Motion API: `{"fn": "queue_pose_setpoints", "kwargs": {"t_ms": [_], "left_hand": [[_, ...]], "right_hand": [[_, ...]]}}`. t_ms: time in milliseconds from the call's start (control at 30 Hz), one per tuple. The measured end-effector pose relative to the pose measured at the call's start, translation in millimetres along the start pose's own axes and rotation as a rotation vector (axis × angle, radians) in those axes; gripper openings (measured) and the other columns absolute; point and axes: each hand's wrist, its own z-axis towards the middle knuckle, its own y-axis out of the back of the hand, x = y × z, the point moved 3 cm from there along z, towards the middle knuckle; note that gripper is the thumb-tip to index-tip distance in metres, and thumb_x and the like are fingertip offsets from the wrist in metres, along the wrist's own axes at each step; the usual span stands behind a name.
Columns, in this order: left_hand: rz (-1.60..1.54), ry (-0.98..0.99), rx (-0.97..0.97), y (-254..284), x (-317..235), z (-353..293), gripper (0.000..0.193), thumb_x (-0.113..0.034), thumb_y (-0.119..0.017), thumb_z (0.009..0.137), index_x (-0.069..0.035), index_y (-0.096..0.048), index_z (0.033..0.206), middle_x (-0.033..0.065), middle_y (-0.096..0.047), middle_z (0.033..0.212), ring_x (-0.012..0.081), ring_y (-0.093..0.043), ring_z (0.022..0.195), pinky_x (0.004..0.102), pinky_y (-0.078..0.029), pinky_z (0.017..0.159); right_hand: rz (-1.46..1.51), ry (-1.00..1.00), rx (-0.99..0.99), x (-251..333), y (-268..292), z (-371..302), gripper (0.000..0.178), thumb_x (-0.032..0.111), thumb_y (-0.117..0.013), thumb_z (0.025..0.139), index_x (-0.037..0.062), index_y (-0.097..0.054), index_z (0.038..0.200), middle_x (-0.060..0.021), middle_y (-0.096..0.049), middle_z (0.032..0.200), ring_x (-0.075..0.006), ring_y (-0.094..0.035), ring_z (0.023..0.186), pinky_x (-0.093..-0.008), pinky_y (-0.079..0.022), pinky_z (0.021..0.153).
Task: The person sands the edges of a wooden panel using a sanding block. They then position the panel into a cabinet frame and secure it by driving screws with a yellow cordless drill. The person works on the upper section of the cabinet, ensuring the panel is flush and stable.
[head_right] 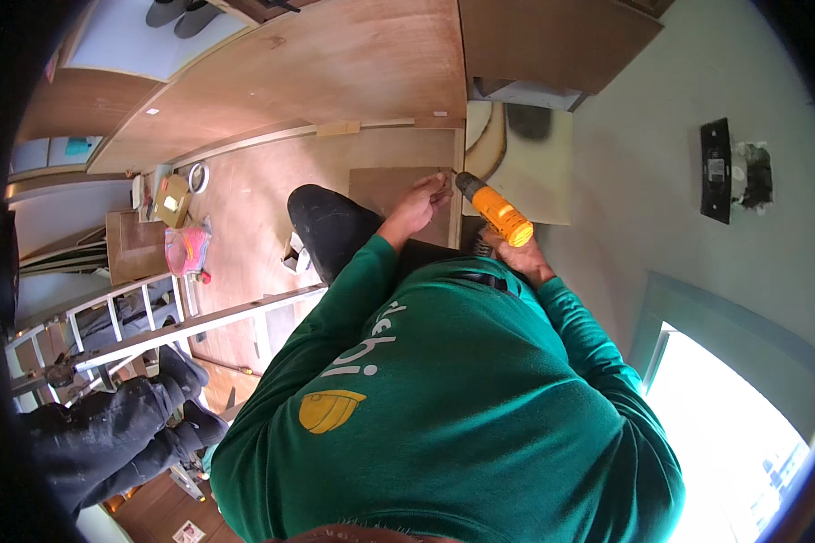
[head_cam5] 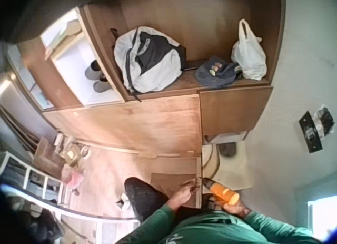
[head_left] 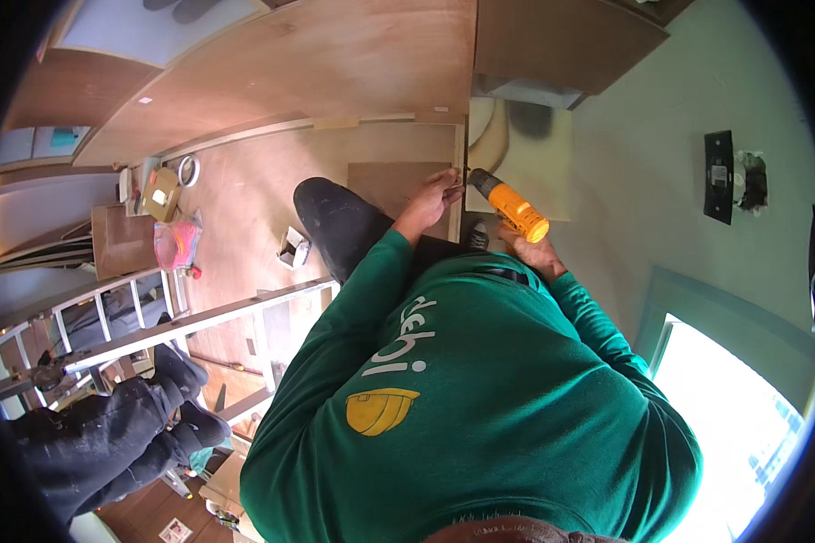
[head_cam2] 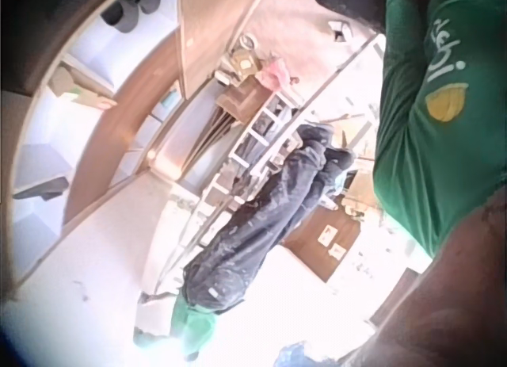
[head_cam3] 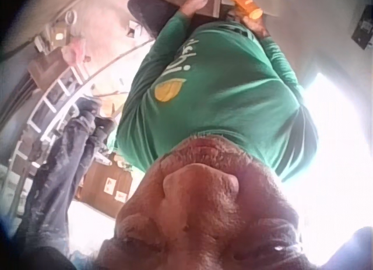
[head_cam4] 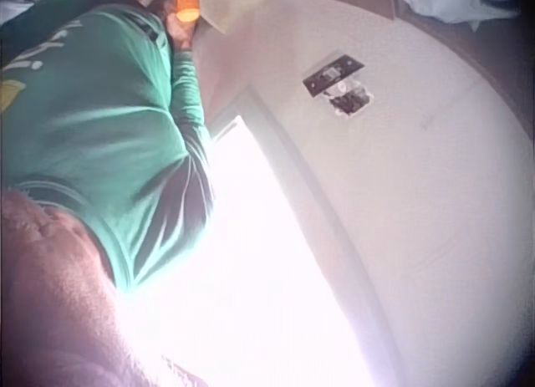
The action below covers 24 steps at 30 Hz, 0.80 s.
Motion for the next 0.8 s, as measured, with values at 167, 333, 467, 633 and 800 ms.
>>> {"fn": "queue_pose_setpoints", "kwargs": {"t_ms": [167,333,467,633,800], "left_hand": [[-0.257,-0.027,0.078,-38,-28,-10,0.023,-0.028,-0.074,0.097,-0.011,-0.070,0.112,0.0026,-0.071,0.104,0.0174,-0.068,0.101,0.0315,-0.058,0.092],[-0.307,-0.196,0.222,-104,-100,-33,0.028,-0.029,-0.072,0.098,-0.008,-0.067,0.116,0.0034,-0.070,0.102,0.0180,-0.069,0.099,0.0282,-0.060,0.089],[-0.365,-0.238,0.317,-139,-138,-37,0.027,-0.026,-0.073,0.097,-0.007,-0.067,0.114,0.0032,-0.071,0.099,0.0176,-0.070,0.098,0.0275,-0.061,0.088],[-0.403,-0.261,0.279,-161,-156,-38,0.027,-0.027,-0.071,0.099,-0.005,-0.065,0.114,0.0042,-0.069,0.098,0.0177,-0.070,0.095,0.0262,-0.063,0.087],[-0.352,-0.249,0.253,-167,-152,-35,0.026,-0.026,-0.070,0.099,-0.005,-0.065,0.113,0.0045,-0.069,0.097,0.0177,-0.070,0.095,0.0258,-0.063,0.085]], "right_hand": [[-0.149,0.198,-0.058,10,8,-3,0.023,0.018,-0.074,0.093,0.0047,-0.067,0.111,-0.0020,-0.065,0.086,-0.0148,-0.064,0.078,-0.0329,-0.053,0.072],[-0.313,0.438,-0.195,84,-7,-21,0.026,0.020,-0.072,0.091,0.0036,-0.067,0.110,-0.0049,-0.068,0.091,-0.0179,-0.067,0.085,-0.0342,-0.054,0.077],[-0.207,0.285,-0.214,127,-6,-23,0.032,0.013,-0.072,0.093,0.0045,-0.066,0.122,0.0008,-0.064,0.092,-0.0102,-0.061,0.082,-0.0299,-0.052,0.075],[-0.153,0.345,-0.159,152,-2,-26,0.030,0.008,-0.068,0.093,0.0046,-0.065,0.123,0.0027,-0.063,0.089,-0.0077,-0.060,0.082,-0.0278,-0.052,0.074],[-0.156,0.402,-0.202,141,5,-24,0.018,0.013,-0.072,0.089,0.0055,-0.068,0.105,-0.0015,-0.066,0.082,-0.0136,-0.064,0.075,-0.0310,-0.053,0.071]]}}
